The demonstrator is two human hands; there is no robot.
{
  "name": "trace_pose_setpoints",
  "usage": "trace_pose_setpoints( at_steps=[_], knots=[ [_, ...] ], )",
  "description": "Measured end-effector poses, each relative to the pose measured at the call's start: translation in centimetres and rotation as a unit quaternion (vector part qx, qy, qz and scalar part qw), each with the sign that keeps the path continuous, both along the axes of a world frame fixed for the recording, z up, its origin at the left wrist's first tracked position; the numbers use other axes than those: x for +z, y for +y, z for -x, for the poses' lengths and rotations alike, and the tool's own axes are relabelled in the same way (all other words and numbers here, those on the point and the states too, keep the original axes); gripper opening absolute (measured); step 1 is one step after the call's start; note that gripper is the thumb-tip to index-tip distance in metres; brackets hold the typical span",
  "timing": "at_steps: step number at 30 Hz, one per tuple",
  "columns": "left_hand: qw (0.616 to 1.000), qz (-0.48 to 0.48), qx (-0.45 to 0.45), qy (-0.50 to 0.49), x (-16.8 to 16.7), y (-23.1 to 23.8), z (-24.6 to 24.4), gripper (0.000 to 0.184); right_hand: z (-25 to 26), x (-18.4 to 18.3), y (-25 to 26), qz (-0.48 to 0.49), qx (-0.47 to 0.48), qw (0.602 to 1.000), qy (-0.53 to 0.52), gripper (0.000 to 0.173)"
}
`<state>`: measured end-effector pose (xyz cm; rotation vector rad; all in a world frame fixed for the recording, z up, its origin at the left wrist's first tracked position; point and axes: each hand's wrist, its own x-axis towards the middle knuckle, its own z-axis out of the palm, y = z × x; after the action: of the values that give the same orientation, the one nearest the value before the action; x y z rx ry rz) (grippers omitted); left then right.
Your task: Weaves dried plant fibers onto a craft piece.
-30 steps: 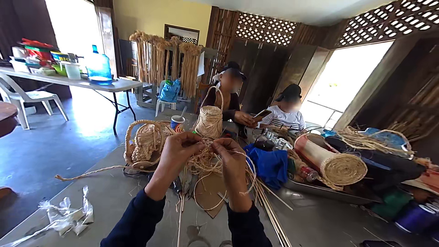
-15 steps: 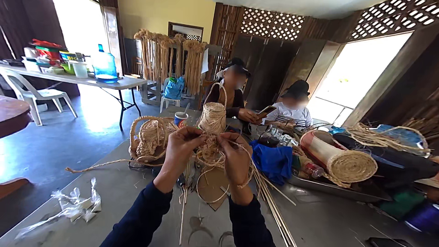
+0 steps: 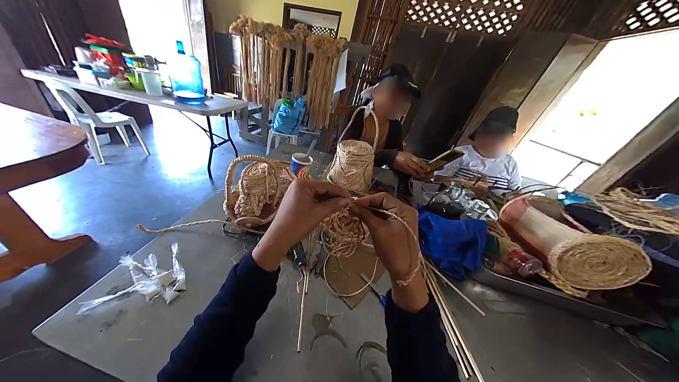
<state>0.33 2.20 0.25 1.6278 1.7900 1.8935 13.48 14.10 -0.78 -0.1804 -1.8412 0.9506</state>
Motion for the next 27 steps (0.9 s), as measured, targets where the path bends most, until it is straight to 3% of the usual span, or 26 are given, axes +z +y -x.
trace_pose_setpoints(
  at_steps=[11,21,27],
  knots=[
    [0.996,0.067,0.039,0.033,0.33,-0.61,0.64,0.003,0.58,-0.68,-0.68,-0.041,-0.013,0.999,-0.015,0.008],
    [0.992,0.093,0.048,0.071,0.73,-0.96,-0.01,0.008,0.95,-0.77,-0.94,-0.005,-0.002,1.0,-0.015,0.009],
    [0.996,0.082,0.038,0.02,0.44,-0.76,0.11,0.007,0.48,-0.2,-0.47,0.047,0.051,0.996,-0.048,0.016]
  ],
)
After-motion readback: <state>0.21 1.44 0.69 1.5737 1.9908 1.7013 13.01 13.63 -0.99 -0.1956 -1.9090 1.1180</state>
